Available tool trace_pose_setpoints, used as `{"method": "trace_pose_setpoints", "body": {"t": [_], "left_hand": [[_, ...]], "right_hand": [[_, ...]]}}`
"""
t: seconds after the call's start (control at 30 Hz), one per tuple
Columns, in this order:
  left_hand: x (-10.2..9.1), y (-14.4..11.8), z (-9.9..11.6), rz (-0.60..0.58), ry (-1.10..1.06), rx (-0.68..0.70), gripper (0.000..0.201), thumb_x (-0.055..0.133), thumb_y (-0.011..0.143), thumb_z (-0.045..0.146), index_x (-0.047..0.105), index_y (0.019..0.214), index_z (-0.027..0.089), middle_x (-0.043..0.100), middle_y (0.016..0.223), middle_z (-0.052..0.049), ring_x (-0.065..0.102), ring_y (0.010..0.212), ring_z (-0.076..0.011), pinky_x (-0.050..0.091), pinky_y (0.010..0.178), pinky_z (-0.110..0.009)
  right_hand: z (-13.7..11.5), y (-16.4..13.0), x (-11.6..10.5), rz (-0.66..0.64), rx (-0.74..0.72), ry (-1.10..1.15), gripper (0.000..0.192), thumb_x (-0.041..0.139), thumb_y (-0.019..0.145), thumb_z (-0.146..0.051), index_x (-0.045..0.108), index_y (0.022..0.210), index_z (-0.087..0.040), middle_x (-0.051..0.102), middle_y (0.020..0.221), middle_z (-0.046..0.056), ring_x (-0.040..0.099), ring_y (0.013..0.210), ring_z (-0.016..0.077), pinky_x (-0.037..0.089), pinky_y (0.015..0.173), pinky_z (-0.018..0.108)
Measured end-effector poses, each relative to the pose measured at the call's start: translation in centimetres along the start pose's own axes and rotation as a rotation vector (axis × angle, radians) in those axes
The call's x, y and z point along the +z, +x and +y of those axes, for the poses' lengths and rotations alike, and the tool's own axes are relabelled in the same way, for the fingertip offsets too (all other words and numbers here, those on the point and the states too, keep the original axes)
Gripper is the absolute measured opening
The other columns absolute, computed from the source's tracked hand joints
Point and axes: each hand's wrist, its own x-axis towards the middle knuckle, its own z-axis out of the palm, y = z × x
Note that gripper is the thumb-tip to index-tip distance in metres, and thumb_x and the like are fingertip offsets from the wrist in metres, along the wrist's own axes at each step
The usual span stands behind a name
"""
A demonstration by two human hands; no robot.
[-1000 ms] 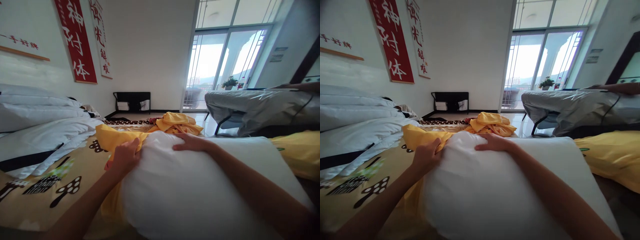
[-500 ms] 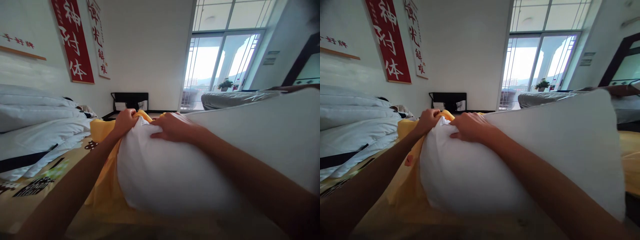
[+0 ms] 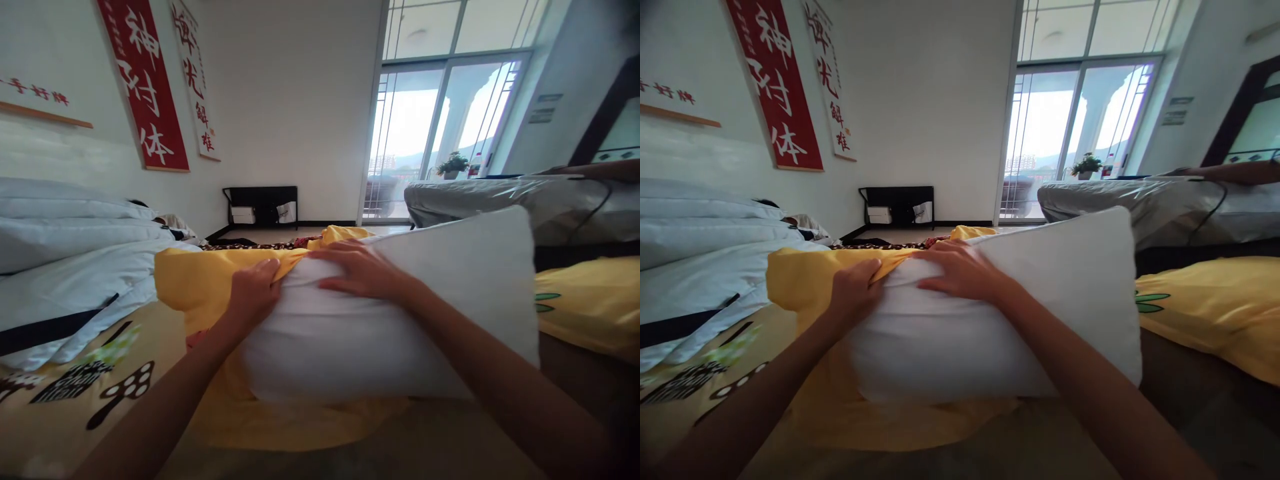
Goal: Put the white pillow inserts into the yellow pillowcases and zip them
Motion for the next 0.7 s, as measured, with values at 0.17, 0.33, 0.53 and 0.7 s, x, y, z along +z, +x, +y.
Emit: {"method": "trace_pose_setpoints", "body": {"t": [0.17, 0.33, 0.53, 0.7], "left_hand": [[-2.2, -0.1, 1.6, -0.012, 0.015, 0.064, 0.012, 0.048, 0.082, 0.024, 0.057, 0.078, 0.018, 0.063, 0.077, -0.004, 0.058, 0.074, -0.0182, 0.027, 0.060, -0.029], [-4.3, 4.3, 3.9, -0.043, -0.047, 0.024, 0.018, 0.049, 0.084, 0.031, 0.061, 0.086, 0.018, 0.063, 0.075, -0.005, 0.054, 0.068, -0.0186, 0.018, 0.057, -0.030], [-4.3, 5.4, 6.2, 0.166, -0.173, -0.023, 0.022, 0.043, 0.088, 0.028, 0.061, 0.082, 0.017, 0.060, 0.068, -0.004, 0.050, 0.062, -0.0162, 0.023, 0.057, -0.030], [-0.3, 1.0, 3.3, 0.103, 0.162, 0.172, 0.020, 0.043, 0.090, 0.019, 0.063, 0.091, 0.018, 0.065, 0.082, -0.007, 0.058, 0.078, -0.0229, 0.031, 0.061, -0.033]], "right_hand": [[-0.5, -2.0, -1.2, -0.097, 0.213, -0.222, 0.066, 0.051, 0.083, -0.069, 0.061, 0.124, -0.019, 0.067, 0.110, 0.013, 0.060, 0.103, 0.0302, 0.041, 0.093, 0.045], [-5.6, 0.3, -1.2, -0.063, 0.261, -0.228, 0.035, 0.049, 0.092, -0.048, 0.070, 0.089, -0.020, 0.071, 0.087, 0.008, 0.064, 0.087, 0.0222, 0.042, 0.077, 0.032], [-5.6, 3.3, -1.3, 0.067, 0.487, -0.264, 0.024, 0.050, 0.088, -0.034, 0.070, 0.089, -0.020, 0.070, 0.086, 0.009, 0.065, 0.081, 0.0226, 0.040, 0.067, 0.029], [-1.6, 2.3, 2.8, 0.044, 0.611, -0.239, 0.053, 0.045, 0.088, -0.064, 0.068, 0.097, -0.017, 0.070, 0.090, 0.012, 0.065, 0.087, 0.0257, 0.042, 0.072, 0.032]]}}
